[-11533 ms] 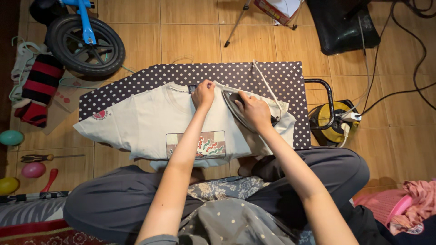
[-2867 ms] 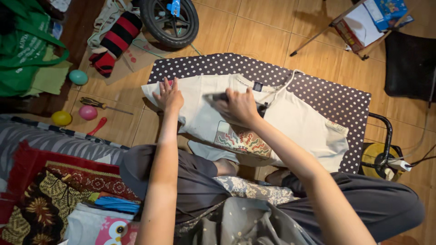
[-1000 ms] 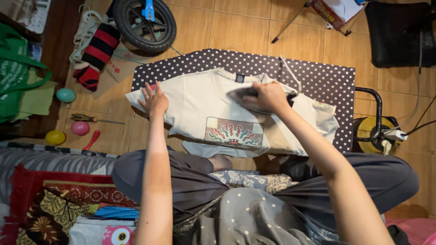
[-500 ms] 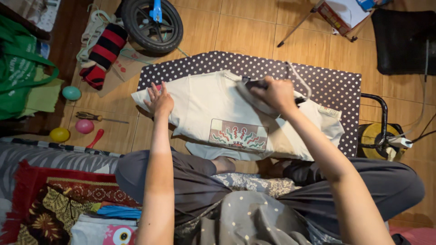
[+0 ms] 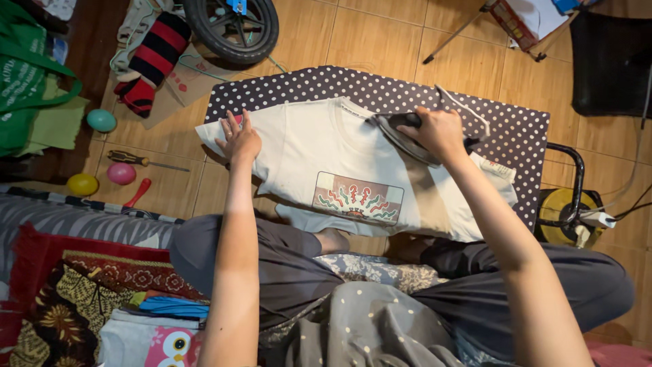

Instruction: The person irons a t-shirt on a small ironing board by hand, smoothing the fabric and moving the iron across various sections of the garment.

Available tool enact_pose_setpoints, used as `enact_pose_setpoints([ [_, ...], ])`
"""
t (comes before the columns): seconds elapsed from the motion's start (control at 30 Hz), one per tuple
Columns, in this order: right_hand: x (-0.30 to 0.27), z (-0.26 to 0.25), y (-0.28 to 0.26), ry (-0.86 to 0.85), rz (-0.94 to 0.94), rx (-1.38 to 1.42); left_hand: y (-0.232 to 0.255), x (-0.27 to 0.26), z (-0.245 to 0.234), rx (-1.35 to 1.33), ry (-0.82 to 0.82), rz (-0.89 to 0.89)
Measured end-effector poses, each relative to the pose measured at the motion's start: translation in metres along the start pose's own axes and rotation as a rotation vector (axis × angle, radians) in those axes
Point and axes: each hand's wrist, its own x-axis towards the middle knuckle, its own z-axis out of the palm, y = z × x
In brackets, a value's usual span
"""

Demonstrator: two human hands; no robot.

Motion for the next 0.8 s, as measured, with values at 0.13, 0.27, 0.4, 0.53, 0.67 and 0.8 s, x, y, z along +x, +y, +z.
enact_pose_setpoints([
  [0.13, 0.014, 0.002, -0.017, -0.001, -0.017, -0.005, -0.001, 0.002, 0.002, -0.003, 0.017, 0.018],
  [0.27, 0.023, -0.004, -0.020, -0.091, -0.131, 0.053, -0.001, 0.004, 0.001, -0.004, 0.009, 0.012],
  [0.4, 0.027, -0.004, -0.023, -0.100, -0.177, 0.052, -0.002, 0.000, 0.003, 0.007, 0.020, 0.015],
  [0.53, 0.024, -0.002, -0.044, -0.006, -0.031, 0.136, 0.000, 0.003, 0.002, -0.001, 0.014, 0.012],
  [0.67, 0.030, -0.013, -0.044, -0.112, -0.128, 0.126, 0.001, 0.002, 0.002, -0.010, 0.006, -0.008],
  [0.8, 0.034, -0.008, -0.047, -0.136, -0.089, 0.100, 0.002, 0.001, 0.001, -0.012, 0.012, -0.014],
])
